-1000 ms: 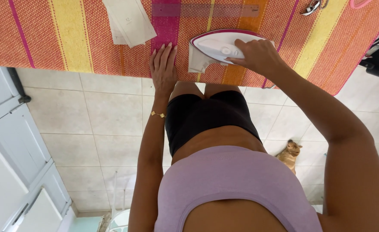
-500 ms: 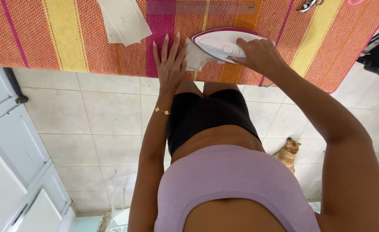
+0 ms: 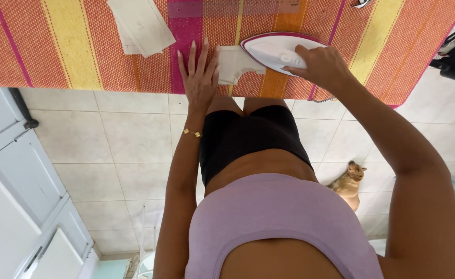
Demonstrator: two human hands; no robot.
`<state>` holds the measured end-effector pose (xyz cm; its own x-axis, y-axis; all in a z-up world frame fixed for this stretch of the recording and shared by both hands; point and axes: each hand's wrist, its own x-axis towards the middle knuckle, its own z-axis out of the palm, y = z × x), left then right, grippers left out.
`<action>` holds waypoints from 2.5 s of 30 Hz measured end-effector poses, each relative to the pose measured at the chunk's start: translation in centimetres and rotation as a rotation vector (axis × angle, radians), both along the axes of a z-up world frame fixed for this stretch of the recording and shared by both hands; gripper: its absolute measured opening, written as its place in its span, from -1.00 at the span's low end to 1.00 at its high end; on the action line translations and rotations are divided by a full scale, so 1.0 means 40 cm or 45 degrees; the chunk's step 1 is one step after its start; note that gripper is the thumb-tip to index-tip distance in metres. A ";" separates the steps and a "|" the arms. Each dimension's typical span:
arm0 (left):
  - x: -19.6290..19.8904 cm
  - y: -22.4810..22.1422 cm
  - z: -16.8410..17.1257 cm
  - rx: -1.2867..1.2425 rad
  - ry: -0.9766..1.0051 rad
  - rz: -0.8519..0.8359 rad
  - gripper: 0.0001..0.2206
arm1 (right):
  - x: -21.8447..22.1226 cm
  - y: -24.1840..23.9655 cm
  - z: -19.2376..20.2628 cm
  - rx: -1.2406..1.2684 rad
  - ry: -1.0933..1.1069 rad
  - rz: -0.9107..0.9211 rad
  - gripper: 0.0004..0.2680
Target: Ironing and measuring small white fabric cutouts on an ironing board using a steam iron and a ruler.
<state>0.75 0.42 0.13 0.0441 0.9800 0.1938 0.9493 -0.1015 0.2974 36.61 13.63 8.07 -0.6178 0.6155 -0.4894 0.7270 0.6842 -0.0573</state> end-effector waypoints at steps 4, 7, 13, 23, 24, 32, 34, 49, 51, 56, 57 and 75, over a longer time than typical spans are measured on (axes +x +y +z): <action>0.001 0.004 0.000 0.009 0.019 0.007 -0.63 | 0.005 0.002 0.008 -0.040 -0.018 -0.033 -0.51; 0.001 -0.002 0.001 0.002 0.013 0.004 -0.64 | 0.016 -0.006 0.003 -0.007 0.074 -0.078 -0.52; 0.000 -0.004 -0.007 0.008 0.033 0.012 -0.63 | 0.032 -0.008 0.008 0.021 0.038 -0.061 -0.51; 0.000 -0.003 -0.008 0.032 -0.011 0.010 -0.64 | -0.009 0.020 -0.001 -0.074 0.007 -0.007 -0.51; -0.001 -0.002 -0.006 0.047 -0.020 0.007 -0.65 | -0.020 0.023 -0.001 -0.075 -0.002 0.012 -0.51; -0.003 0.000 0.000 0.063 -0.116 0.032 -0.65 | -0.123 0.032 -0.010 -0.075 0.002 0.051 -0.52; -0.003 -0.003 0.000 0.070 -0.148 0.036 -0.65 | -0.144 0.032 -0.019 -0.065 -0.011 0.076 -0.51; 0.006 -0.004 0.007 0.041 -0.432 0.215 -0.63 | -0.250 0.040 -0.011 -0.078 -0.002 0.124 -0.48; 0.005 -0.008 0.002 0.036 -0.474 0.213 -0.62 | -0.256 0.040 -0.010 -0.181 -0.029 0.053 -0.49; 0.005 -0.002 0.000 0.071 -0.464 0.202 -0.62 | -0.251 0.044 -0.012 -0.126 -0.022 0.097 -0.48; 0.002 -0.009 0.002 0.073 -0.484 0.204 -0.63 | -0.253 0.035 -0.018 -0.105 -0.010 0.072 -0.48; 0.000 -0.007 -0.016 0.085 -0.237 0.118 -0.41 | -0.162 0.035 0.003 -0.035 -0.068 0.119 -0.48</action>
<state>0.76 0.13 -0.52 -0.0883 0.9629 0.2550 0.8849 -0.0417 0.4640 30.13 15.02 8.17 -0.6445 0.5423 -0.5390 0.6625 0.7480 -0.0396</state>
